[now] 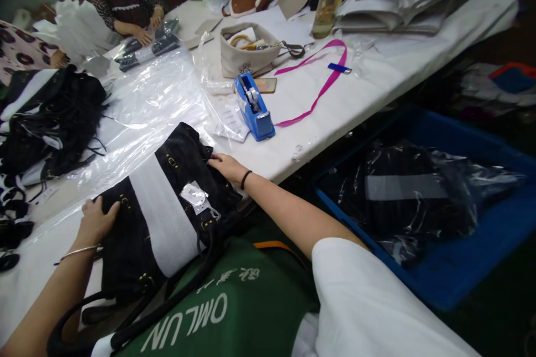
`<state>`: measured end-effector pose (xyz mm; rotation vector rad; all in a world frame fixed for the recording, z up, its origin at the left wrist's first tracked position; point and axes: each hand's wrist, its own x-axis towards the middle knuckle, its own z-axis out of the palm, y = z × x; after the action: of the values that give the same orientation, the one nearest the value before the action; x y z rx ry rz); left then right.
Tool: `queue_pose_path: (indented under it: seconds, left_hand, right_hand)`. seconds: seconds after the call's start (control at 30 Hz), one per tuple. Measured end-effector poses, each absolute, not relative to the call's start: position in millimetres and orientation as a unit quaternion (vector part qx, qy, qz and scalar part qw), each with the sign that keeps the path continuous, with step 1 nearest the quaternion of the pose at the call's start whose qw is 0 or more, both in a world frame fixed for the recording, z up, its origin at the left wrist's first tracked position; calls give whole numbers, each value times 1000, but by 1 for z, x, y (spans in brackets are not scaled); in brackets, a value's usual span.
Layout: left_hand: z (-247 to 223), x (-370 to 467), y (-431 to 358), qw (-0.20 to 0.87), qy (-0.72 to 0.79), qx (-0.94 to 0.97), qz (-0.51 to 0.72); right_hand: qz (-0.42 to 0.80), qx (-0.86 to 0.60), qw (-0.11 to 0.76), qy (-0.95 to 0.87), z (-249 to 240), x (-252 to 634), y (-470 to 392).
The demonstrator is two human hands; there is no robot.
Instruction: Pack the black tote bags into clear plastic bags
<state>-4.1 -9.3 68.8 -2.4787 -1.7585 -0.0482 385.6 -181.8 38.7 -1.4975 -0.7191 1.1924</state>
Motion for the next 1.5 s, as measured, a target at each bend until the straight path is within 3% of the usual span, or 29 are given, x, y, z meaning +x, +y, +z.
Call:
queue_pose_path:
  seconds: [0.1, 0.17, 0.27, 0.37, 0.43, 0.53, 0.73, 0.83, 0.9, 1.1, 1.33, 1.5]
  left_hand:
    - [106, 59, -25, 25, -474, -866, -159]
    - [122, 112, -44, -26, -361, -916, -174]
    - [127, 183, -65, -64, -168, -978, -106]
    - [122, 223, -67, -31, -29, -999, -22]
    - [122, 233, -61, -10, 20, -1000, 11]
    - [131, 239, -50, -3, 80, -996, 33]
    - [136, 239, -40, 48, 130, -986, 95]
    - [124, 236, -36, 43, 114, -987, 101]
    - [118, 235, -33, 26, 112, -990, 82]
    - [131, 242, -31, 32, 165, -984, 59]
    - [164, 252, 17, 70, 131, -985, 86]
    - [176, 271, 27, 70, 169, -974, 135]
  right_hand:
    - [472, -598, 608, -223, 38, 381, -173]
    - [438, -586, 641, -230, 39, 377, -169]
    - [431, -544, 670, -264, 40, 372, -167]
    - [478, -516, 669, -240, 38, 373, -175]
    - [514, -540, 624, -233, 36, 378, -184]
    - [542, -609, 485, -316, 39, 385, -198]
    - [262, -790, 221, -508, 47, 386, -212]
    - [266, -793, 181, -517, 50, 393, -210]
    - [282, -790, 194, -509, 54, 402, -199]
    - [201, -692, 372, -584, 51, 399, -131]
    - [142, -632, 426, -632, 14, 376, -117]
    - [171, -569, 422, -685, 8, 380, -118]
